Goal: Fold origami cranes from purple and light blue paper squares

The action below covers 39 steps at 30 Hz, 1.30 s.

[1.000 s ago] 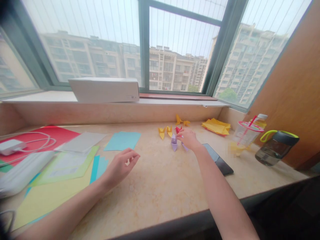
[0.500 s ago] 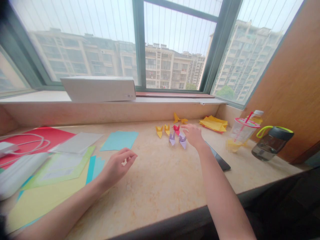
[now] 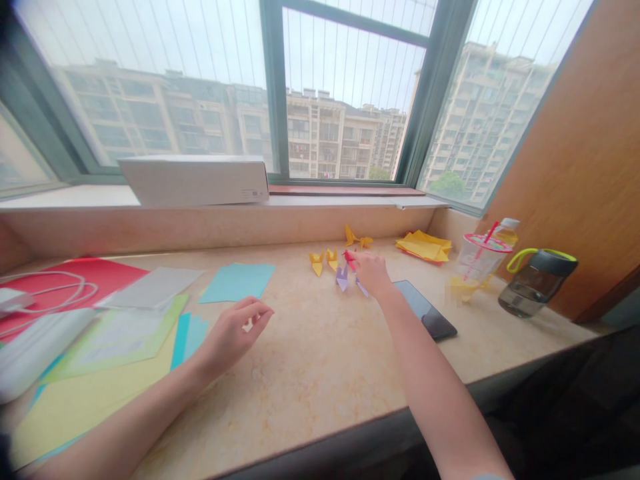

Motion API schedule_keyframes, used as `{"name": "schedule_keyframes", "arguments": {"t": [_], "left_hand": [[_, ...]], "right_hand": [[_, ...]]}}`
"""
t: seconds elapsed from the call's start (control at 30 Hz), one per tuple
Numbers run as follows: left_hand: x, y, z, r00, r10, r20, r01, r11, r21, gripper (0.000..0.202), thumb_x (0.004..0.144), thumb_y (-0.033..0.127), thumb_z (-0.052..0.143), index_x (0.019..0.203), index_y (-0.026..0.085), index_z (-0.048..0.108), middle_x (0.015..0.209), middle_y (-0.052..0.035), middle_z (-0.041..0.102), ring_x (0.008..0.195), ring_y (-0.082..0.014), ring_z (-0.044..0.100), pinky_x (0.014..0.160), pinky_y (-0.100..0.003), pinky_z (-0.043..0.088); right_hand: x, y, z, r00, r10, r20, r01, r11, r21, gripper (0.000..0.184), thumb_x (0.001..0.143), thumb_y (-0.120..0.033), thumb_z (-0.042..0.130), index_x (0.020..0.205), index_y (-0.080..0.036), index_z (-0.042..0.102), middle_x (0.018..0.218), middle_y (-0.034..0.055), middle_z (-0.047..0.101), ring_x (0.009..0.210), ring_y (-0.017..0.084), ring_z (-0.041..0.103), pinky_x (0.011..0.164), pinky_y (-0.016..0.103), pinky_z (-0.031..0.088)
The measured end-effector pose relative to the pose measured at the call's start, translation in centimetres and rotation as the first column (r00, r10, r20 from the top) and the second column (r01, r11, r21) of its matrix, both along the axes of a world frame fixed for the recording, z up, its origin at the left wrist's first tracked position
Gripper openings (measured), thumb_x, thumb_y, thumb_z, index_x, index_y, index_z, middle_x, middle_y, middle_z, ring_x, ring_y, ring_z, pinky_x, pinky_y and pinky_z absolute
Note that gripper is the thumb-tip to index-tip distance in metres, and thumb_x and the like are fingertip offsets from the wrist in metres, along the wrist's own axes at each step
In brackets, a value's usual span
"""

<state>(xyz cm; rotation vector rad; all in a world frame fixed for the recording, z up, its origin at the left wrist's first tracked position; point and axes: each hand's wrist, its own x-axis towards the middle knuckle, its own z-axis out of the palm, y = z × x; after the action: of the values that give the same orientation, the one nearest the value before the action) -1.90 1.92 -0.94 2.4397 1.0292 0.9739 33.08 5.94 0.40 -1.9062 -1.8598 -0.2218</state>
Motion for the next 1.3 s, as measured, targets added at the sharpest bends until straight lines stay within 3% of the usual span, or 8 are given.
{"name": "schedule_keyframes", "arguments": {"t": [0.2, 0.4, 0.6, 0.87, 0.97, 1.07, 1.17, 1.3], "left_hand": [[0.1, -0.1, 0.2, 1.0, -0.006, -0.007, 0.006, 1.0, 0.019, 0.025, 0.096, 0.029, 0.047, 0.08, 0.018, 0.064, 0.081, -0.002, 0.061, 0.068, -0.0121, 0.056, 0.067, -0.024, 0.046], [0.0, -0.1, 0.0, 1.0, -0.009, -0.017, 0.01, 0.999, 0.035, 0.025, 0.096, 0.029, 0.047, 0.082, 0.018, 0.064, 0.081, -0.002, 0.061, 0.069, -0.0121, 0.057, 0.07, -0.025, 0.046], [0.1, -0.1, 0.1, 1.0, -0.011, -0.002, 0.011, 1.0, 0.029, 0.024, 0.095, 0.027, 0.048, 0.081, 0.018, 0.064, 0.08, -0.0017, 0.06, 0.069, -0.0125, 0.057, 0.068, -0.024, 0.046], [0.1, -0.4, 0.3, 1.0, -0.007, 0.02, 0.007, 1.0, 0.005, 0.023, 0.094, 0.027, 0.047, 0.087, 0.018, 0.067, 0.083, -0.0036, 0.063, 0.071, -0.0136, 0.059, 0.07, -0.026, 0.048], [0.2, -0.3, 0.4, 0.995, 0.032, 0.09, -0.026, 0.998, -0.064, 0.028, 0.095, 0.032, 0.047, 0.107, 0.016, 0.066, 0.087, -0.0058, 0.067, 0.071, -0.0148, 0.06, 0.071, -0.028, 0.049], [0.3, -0.2, 0.7, 0.971, 0.065, 0.229, -0.001, 0.963, -0.271, 0.043, 0.095, 0.043, 0.048, 0.123, 0.012, 0.06, 0.097, -0.0101, 0.07, 0.077, -0.0175, 0.064, 0.071, -0.03, 0.051], [0.3, -0.1, 1.1, 0.916, 0.027, 0.4, 0.168, 0.881, -0.443, 0.053, 0.096, 0.054, 0.044, 0.121, 0.01, 0.061, 0.101, -0.0127, 0.071, 0.074, -0.0173, 0.065, 0.071, -0.032, 0.052], [0.3, -0.2, 1.6, 0.851, -0.004, 0.525, 0.303, 0.82, -0.485, 0.048, 0.09, 0.053, 0.057, 0.111, 0.011, 0.067, 0.086, -0.0093, 0.071, 0.075, -0.0176, 0.064, 0.074, -0.032, 0.051]], "right_hand": [[-1.5, 0.0, 0.1, 0.996, 0.08, -0.027, -0.08, 0.997, 0.008, 0.031, 0.096, -0.033, 0.06, 0.122, -0.017, 0.061, 0.125, 0.0095, 0.062, 0.108, 0.024, 0.063, 0.092, 0.047, 0.052], [-1.8, -0.5, 0.5, 0.988, 0.122, -0.091, -0.119, 0.992, 0.042, 0.029, 0.095, -0.017, 0.053, 0.118, -0.024, 0.069, 0.113, 0.0052, 0.075, 0.111, 0.022, 0.065, 0.1, 0.041, 0.044], [-1.4, -0.3, 0.0, 0.976, 0.147, -0.159, -0.139, 0.989, 0.059, 0.03, 0.089, -0.016, 0.056, 0.112, -0.026, 0.073, 0.117, 0.0063, 0.074, 0.115, 0.025, 0.064, 0.101, 0.042, 0.041], [-1.5, -0.7, 0.0, 0.883, 0.298, -0.363, -0.25, 0.953, 0.173, 0.026, 0.086, -0.016, 0.058, 0.105, -0.021, 0.076, 0.105, 0.0083, 0.076, 0.097, 0.022, 0.069, 0.093, 0.039, 0.049], [-3.5, -1.5, 0.1, 0.791, 0.395, -0.467, -0.305, 0.917, 0.258, 0.026, 0.089, -0.024, 0.057, 0.11, -0.018, 0.073, 0.101, 0.0088, 0.076, 0.094, 0.021, 0.07, 0.09, 0.038, 0.053], [-6.9, -2.7, 0.1, 0.677, 0.501, -0.54, -0.376, 0.865, 0.331, 0.029, 0.091, -0.032, 0.059, 0.114, -0.018, 0.071, 0.096, 0.0081, 0.076, 0.091, 0.02, 0.072, 0.084, 0.037, 0.056], [-10.8, -4.3, 0.2, 0.597, 0.582, -0.553, -0.426, 0.814, 0.396, 0.024, 0.09, -0.033, 0.063, 0.108, -0.021, 0.073, 0.094, 0.0069, 0.075, 0.088, 0.02, 0.07, 0.082, 0.037, 0.057], [-14.6, -6.0, 0.6, 0.555, 0.646, -0.524, -0.425, 0.762, 0.489, 0.021, 0.09, -0.03, 0.064, 0.108, -0.026, 0.073, 0.098, 0.0063, 0.07, 0.089, 0.02, 0.066, 0.082, 0.038, 0.056]]}}
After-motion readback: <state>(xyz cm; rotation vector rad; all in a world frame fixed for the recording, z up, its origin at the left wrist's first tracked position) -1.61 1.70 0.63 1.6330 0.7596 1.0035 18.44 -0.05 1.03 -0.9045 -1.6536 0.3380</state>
